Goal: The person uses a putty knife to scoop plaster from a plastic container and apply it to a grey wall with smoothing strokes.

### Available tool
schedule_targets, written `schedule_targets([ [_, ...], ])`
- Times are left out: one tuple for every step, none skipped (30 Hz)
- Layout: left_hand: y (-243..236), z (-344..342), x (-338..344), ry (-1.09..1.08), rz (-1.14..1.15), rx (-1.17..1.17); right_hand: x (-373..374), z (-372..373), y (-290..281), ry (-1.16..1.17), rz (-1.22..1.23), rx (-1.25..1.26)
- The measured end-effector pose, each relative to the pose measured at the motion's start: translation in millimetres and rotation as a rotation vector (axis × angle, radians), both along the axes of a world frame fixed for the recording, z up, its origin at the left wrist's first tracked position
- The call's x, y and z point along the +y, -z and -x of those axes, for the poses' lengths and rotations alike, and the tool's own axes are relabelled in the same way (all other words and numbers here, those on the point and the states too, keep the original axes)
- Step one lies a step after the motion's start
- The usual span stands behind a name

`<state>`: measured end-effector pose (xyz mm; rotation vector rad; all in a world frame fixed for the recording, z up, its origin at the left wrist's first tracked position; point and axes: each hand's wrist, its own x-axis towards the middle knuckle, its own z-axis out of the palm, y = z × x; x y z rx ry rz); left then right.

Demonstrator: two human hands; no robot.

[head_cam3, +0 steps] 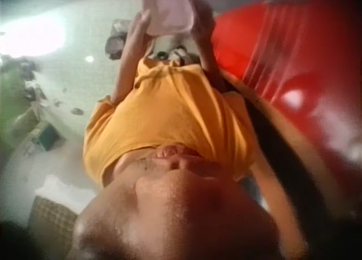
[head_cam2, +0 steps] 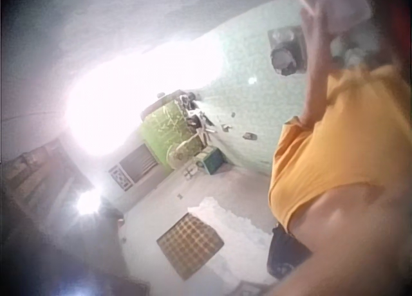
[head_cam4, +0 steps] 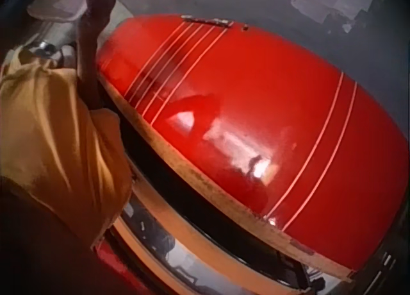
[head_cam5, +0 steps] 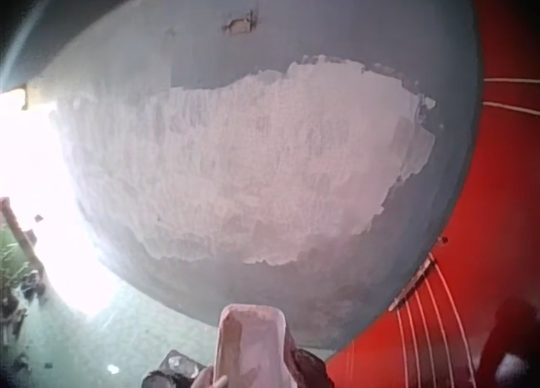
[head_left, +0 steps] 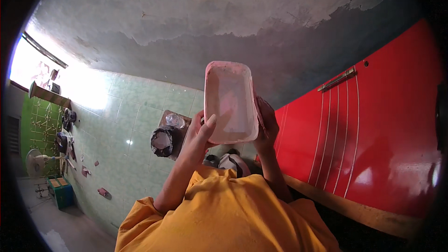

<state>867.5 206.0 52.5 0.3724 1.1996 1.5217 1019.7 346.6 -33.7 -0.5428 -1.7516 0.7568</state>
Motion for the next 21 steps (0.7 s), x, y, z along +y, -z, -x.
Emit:
schedule_targets([
  [-1, -2, 2, -0.004, 0.000, -0.003, 5, 0, 4, 0.005, -0.075, 0.017],
  [-2, -4, 3, 0.009, -0.005, 0.029, 9, -1, 8, 0.000, -0.074, 0.013],
  [-2, -4, 6, 0.017, -0.010, 0.063, 15, 0, 14, 0.011, -0.026, -0.001],
  [-5, -6, 9, 0.014, -0.010, 0.060, 20, -1, 20, 0.030, 0.022, -0.016],
  [-8, -7, 12, 0.021, -0.046, 0.037, 27, -2, 31, 0.028, 0.023, -0.020],
  [-11, -8, 13, 0.027, -0.079, 0.014, 32, -3, 46, 0.008, 0.128, -0.043],
  [-12, -9, 14, 0.019, -0.075, 0.011, 37, -4, 50, -0.016, 0.232, -0.067],
  [-14, -9, 15, -0.013, -0.104, 0.019, 43, -7, 53, -0.023, 0.236, -0.072],
  [-14, -9, 17, -0.046, -0.131, 0.027, 49, -9, 51, 0.004, 0.276, -0.168],
  [-12, -6, 19, -0.053, -0.127, 0.023, 56, -12, 48, 0.033, 0.316, -0.264],
  [-9, -2, 19, -0.045, -0.113, 0.089, 63, -18, 45, 0.027, 0.319, -0.269],
  [-6, 3, 19, -0.040, -0.098, 0.156, 70, -24, 37, 0.096, 0.336, -0.273],
  [-5, 6, 22, -0.042, -0.093, 0.150, 76, -29, 24, 0.173, 0.351, -0.279],
  [-4, 10, 25, -0.048, -0.086, 0.238, 82, -32, 9, 0.172, 0.355, -0.285],
  [-5, 12, 26, -0.057, -0.076, 0.328, 87, -33, -14, 0.083, 0.431, -0.092],
  [-15, 13, 30, -0.052, -0.032, 0.393, 92, -36, -32, 0.006, 0.502, 0.102],
  [-16, 19, 30, -0.056, -0.029, 0.382, 95, -37, -46, 0.005, 0.505, 0.090],
  [-15, 24, 30, -0.043, -0.003, 0.448, 98, -41, -57, -0.034, 0.491, 0.016],
  [-14, 29, 32, -0.026, 0.021, 0.514, 101, -44, -65, -0.070, 0.476, -0.058],
  [-15, 33, 34, -0.019, 0.035, 0.549, 104, -45, -72, -0.041, 0.384, -0.182],
  [-16, 37, 37, -0.015, 0.036, 0.546, 107, -43, -77, -0.037, 0.386, -0.185],
])
